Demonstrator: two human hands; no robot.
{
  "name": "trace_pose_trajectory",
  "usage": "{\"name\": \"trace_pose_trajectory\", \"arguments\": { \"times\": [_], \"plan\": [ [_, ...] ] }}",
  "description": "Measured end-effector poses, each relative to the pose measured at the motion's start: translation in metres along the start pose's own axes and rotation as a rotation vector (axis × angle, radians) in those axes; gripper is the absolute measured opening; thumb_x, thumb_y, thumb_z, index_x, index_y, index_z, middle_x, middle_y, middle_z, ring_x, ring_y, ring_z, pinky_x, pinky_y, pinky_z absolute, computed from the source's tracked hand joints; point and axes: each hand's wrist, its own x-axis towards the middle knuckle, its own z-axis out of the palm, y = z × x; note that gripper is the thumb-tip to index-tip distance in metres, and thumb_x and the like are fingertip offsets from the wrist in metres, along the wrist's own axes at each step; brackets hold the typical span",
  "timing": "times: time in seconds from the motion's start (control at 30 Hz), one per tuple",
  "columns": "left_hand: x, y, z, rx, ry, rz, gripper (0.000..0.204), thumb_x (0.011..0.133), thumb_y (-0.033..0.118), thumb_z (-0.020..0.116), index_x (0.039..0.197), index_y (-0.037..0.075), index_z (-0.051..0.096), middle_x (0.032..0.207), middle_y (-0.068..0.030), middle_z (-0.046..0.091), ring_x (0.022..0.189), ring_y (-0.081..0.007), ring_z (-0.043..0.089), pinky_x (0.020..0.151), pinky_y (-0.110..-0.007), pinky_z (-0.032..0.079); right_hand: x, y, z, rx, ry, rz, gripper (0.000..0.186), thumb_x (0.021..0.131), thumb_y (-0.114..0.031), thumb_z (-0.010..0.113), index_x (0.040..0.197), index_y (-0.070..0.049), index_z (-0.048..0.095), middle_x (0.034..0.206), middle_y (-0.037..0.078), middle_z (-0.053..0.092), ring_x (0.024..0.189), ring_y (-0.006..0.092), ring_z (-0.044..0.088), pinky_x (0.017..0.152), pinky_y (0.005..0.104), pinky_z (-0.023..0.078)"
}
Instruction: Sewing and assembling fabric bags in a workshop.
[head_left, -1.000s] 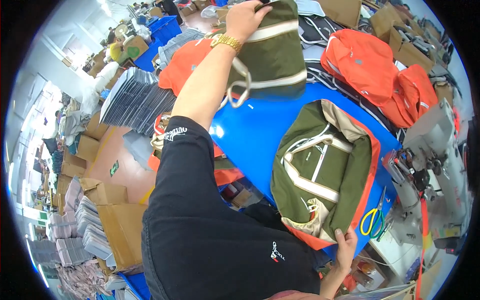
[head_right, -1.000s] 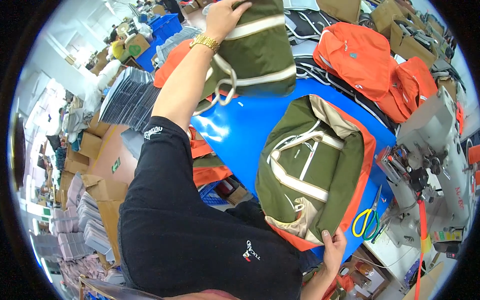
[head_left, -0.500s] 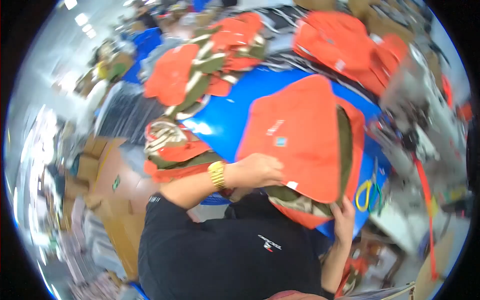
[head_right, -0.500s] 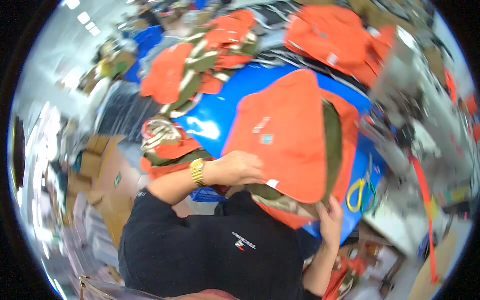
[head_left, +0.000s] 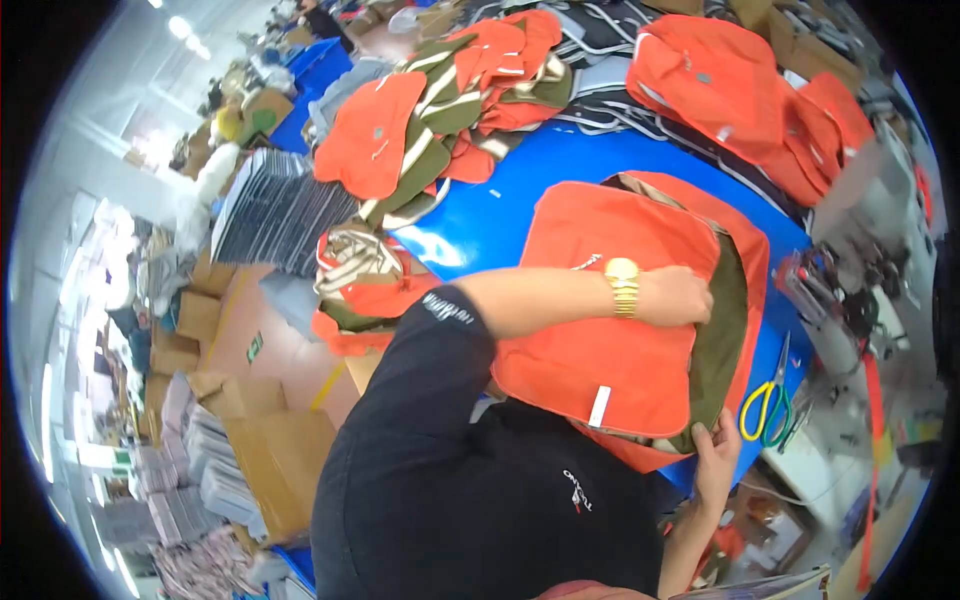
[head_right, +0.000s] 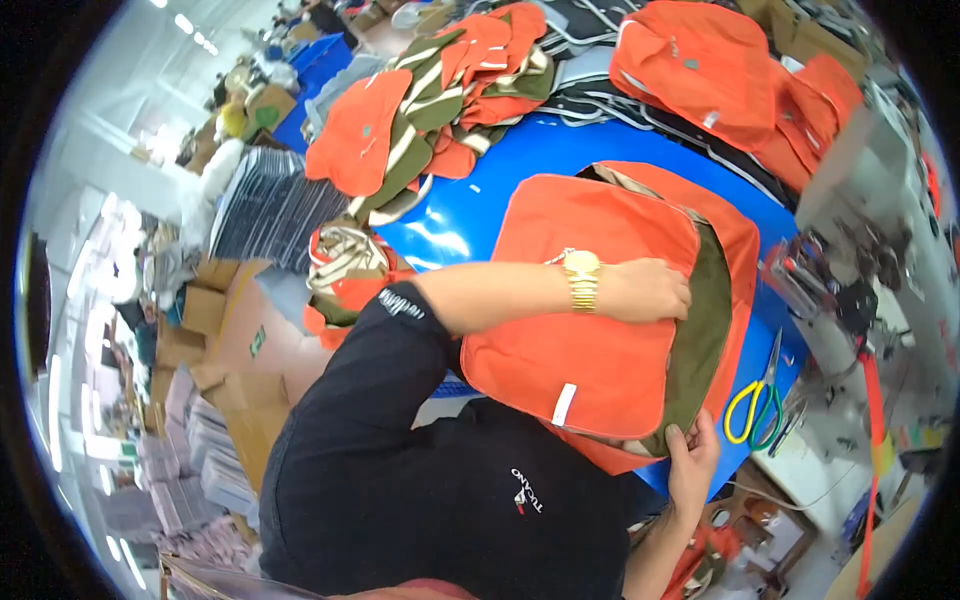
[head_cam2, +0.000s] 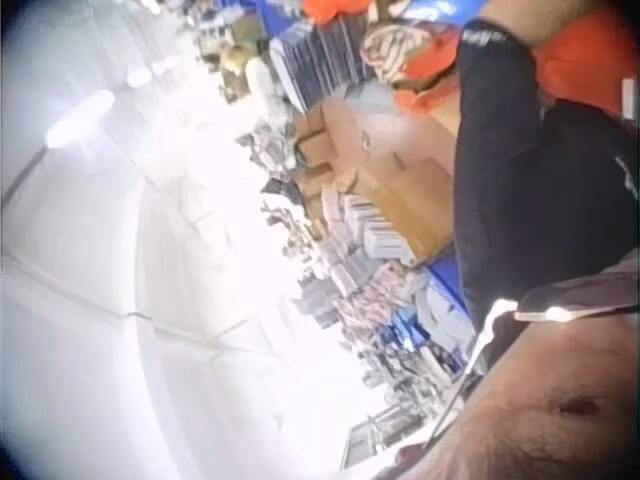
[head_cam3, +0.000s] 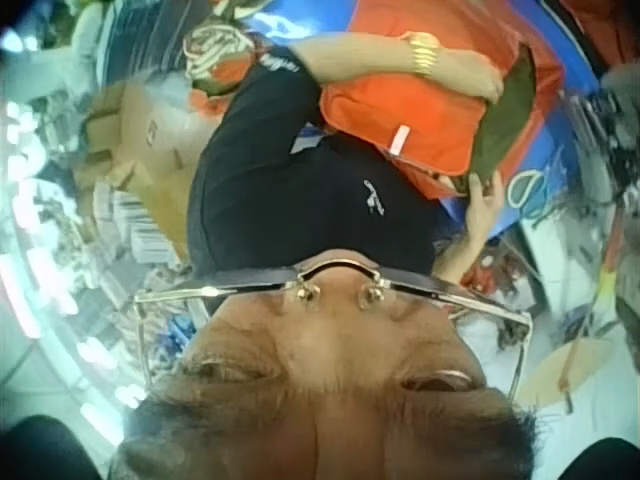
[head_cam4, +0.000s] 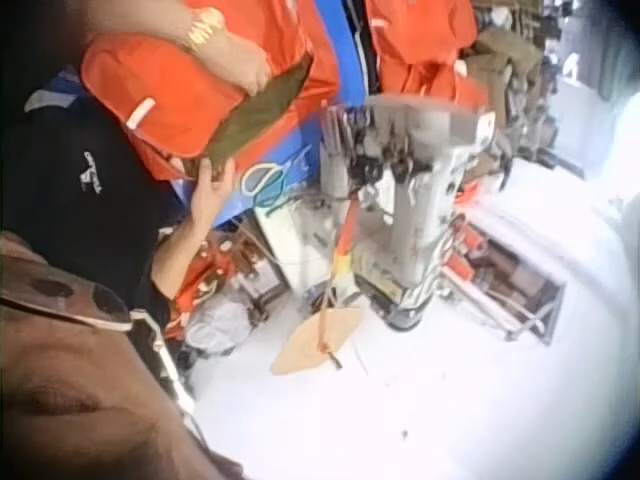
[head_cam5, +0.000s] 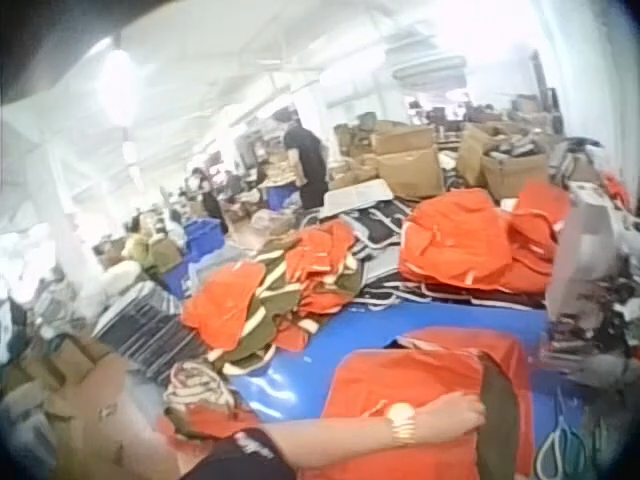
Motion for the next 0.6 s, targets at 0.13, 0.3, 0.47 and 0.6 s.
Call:
{"name": "trace_pose_trajectory", "arguments": {
  "times": [0.13,0.3,0.47,0.6],
  "plan": [
    [0.014,-0.021,0.019,0.343,-0.145,-0.016,0.016,0.093,0.023,0.06,0.092,0.016,0.075,0.1,0.0012,0.07,0.104,-0.0197,0.066,0.081,-0.037,0.052,0.013,-0.011,0.0,-0.086,0.101,-0.02,0.054,0.097,0.006,0.056,0.15,0.006,0.047,0.135,0.013,0.067,0.122,0.018,0.064,0.107,0.0299,0.046],
    [0.024,-0.046,0.032,0.396,-0.109,-0.018,0.016,0.093,0.026,0.06,0.088,0.017,0.073,0.089,0.0013,0.068,0.095,-0.0195,0.065,0.071,-0.038,0.053,0.033,-0.016,0.001,-0.089,0.103,0.035,0.051,0.099,0.002,0.06,0.148,0.007,0.049,0.133,0.012,0.068,0.119,0.0168,0.065,0.103,0.028,0.048],
    [0.045,-0.065,0.003,0.164,-0.655,-0.102,0.034,0.077,0.028,0.087,0.107,0.012,0.079,0.104,-0.0106,0.078,0.1,-0.0331,0.073,0.08,-0.047,0.058,0.045,-0.019,-0.001,-0.202,0.11,0.142,0.047,0.099,0.0,0.064,0.144,0.007,0.054,0.125,0.01,0.071,0.11,0.0137,0.067,0.097,0.0254,0.05],
    [0.033,-0.085,-0.008,-0.109,-0.612,0.042,0.017,0.08,0.022,0.079,0.089,0.008,0.079,0.086,-0.0098,0.076,0.086,-0.0277,0.072,0.073,-0.045,0.055,0.049,-0.017,0.001,-0.137,0.096,0.086,0.046,0.098,0.0,0.065,0.143,0.007,0.055,0.123,0.01,0.071,0.107,0.0137,0.068,0.096,0.0254,0.051]
  ]
}}
